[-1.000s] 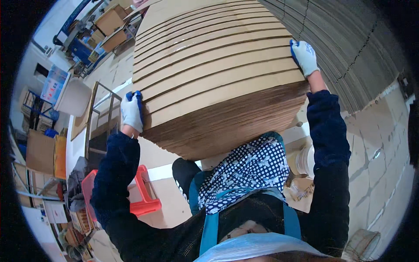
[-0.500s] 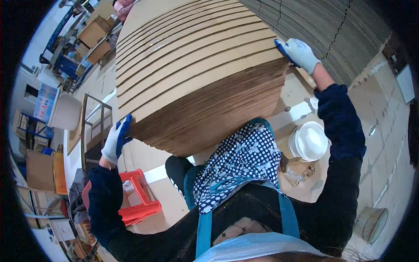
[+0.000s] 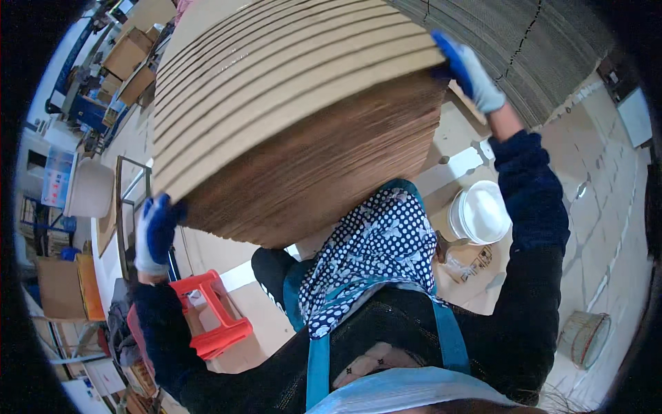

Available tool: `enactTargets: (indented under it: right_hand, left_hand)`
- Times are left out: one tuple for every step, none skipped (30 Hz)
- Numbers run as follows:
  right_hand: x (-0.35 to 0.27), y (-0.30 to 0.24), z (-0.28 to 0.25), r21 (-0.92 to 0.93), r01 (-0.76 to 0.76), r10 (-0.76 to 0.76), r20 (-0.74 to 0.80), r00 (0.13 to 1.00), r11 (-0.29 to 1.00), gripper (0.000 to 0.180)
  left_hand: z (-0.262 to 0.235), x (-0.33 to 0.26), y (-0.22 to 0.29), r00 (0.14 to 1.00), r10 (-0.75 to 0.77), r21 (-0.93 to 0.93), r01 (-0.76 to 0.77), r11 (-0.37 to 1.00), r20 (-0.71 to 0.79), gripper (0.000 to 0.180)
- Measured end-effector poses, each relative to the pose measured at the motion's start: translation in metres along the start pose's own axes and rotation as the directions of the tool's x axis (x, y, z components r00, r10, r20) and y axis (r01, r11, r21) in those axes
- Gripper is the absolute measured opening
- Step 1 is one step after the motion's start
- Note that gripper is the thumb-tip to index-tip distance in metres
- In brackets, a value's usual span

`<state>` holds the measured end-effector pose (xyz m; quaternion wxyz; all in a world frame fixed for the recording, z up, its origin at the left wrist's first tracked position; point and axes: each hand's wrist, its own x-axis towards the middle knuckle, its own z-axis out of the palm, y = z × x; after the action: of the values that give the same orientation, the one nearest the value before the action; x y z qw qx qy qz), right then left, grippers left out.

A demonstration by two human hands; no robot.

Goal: Apply glue to the edges of a stack of cardboard sheets using a brush.

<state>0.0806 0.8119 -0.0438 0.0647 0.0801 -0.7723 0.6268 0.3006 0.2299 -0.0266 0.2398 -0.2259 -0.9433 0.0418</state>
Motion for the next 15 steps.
enactTargets:
  right_hand:
    - [-0.001, 0.016, 0.002, -0.231, 0.106, -0.124, -0.064, 0.990, 0.967, 0.041]
    - [0.001, 0.029, 0.002, -0.456, 0.186, -0.256, -0.095, 0.962, 0.870, 0.040]
    - [0.005, 0.037, 0.002, -0.460, 0.180, -0.248, -0.093, 0.964, 0.870, 0.040]
    - [0.011, 0.043, 0.001, -0.639, 0.282, -0.415, -0.065, 0.907, 0.716, 0.040]
    - [0.017, 0.049, -0.002, -0.784, 0.348, -0.562, -0.001, 0.827, 0.514, 0.040]
    - [0.018, 0.049, 0.002, -0.878, 0.387, -0.678, 0.104, 0.728, 0.282, 0.040]
    - [0.019, 0.048, 0.006, -0.875, 0.393, -0.674, 0.110, 0.731, 0.284, 0.040]
    - [0.020, 0.037, 0.019, -0.886, 0.303, -0.559, 0.062, 0.827, 0.350, 0.040]
    - [0.021, 0.025, 0.031, -0.892, 0.204, -0.431, 0.012, 0.902, 0.402, 0.040]
    - [0.021, 0.019, 0.037, -0.893, 0.099, -0.293, -0.038, 0.955, 0.439, 0.040]
    - [0.021, 0.019, 0.034, -0.896, 0.091, -0.295, -0.046, 0.955, 0.434, 0.040]
    - [0.020, 0.018, 0.030, -0.904, 0.064, -0.289, -0.068, 0.955, 0.424, 0.043]
    - [0.020, 0.017, 0.030, -0.905, 0.048, -0.284, -0.082, 0.955, 0.422, 0.045]
    - [0.019, 0.017, 0.031, -0.907, 0.034, -0.280, -0.095, 0.955, 0.421, 0.048]
    - [0.021, 0.016, 0.034, -0.904, 0.042, -0.284, -0.089, 0.955, 0.426, 0.048]
  left_hand:
    - [0.005, 0.006, 0.007, 1.000, 0.007, -0.012, -0.007, 1.000, -0.001, 0.015]
    - [0.008, 0.011, 0.018, 0.952, -0.304, -0.377, 0.292, 0.879, 0.027, 0.013]
    - [0.006, 0.014, 0.033, 0.810, -0.560, -0.655, 0.520, 0.548, 0.175, 0.011]
    - [0.007, 0.016, 0.040, 0.606, -0.688, -0.785, 0.614, 0.086, 0.399, 0.010]
    - [0.014, 0.021, 0.036, 0.606, -0.683, -0.784, 0.616, 0.080, 0.406, 0.010]
    - [0.018, 0.020, 0.028, 0.569, -0.705, -0.760, 0.646, 0.064, 0.424, 0.010]
    - [0.022, 0.021, 0.021, 0.532, -0.723, -0.737, 0.675, 0.047, 0.440, 0.011]
    - [0.026, 0.023, 0.015, 0.498, -0.742, -0.713, 0.700, 0.038, 0.449, 0.012]
    - [0.027, 0.023, 0.014, 0.496, -0.744, -0.711, 0.702, 0.041, 0.447, 0.012]
    - [0.029, 0.023, 0.013, 0.511, -0.744, -0.695, 0.714, 0.089, 0.430, 0.012]
    - [0.035, 0.026, 0.013, 0.535, -0.735, -0.685, 0.716, 0.133, 0.417, 0.012]
    - [0.042, 0.029, 0.012, 0.559, -0.725, -0.674, 0.717, 0.178, 0.403, 0.013]
    - [0.047, 0.026, 0.011, 0.557, -0.729, -0.673, 0.718, 0.180, 0.399, 0.013]
    - [0.055, 0.021, 0.008, 0.632, -0.740, -0.649, 0.666, 0.368, 0.229, 0.013]
    - [0.061, 0.016, 0.004, 0.698, -0.714, -0.585, 0.603, 0.542, 0.058, 0.014]
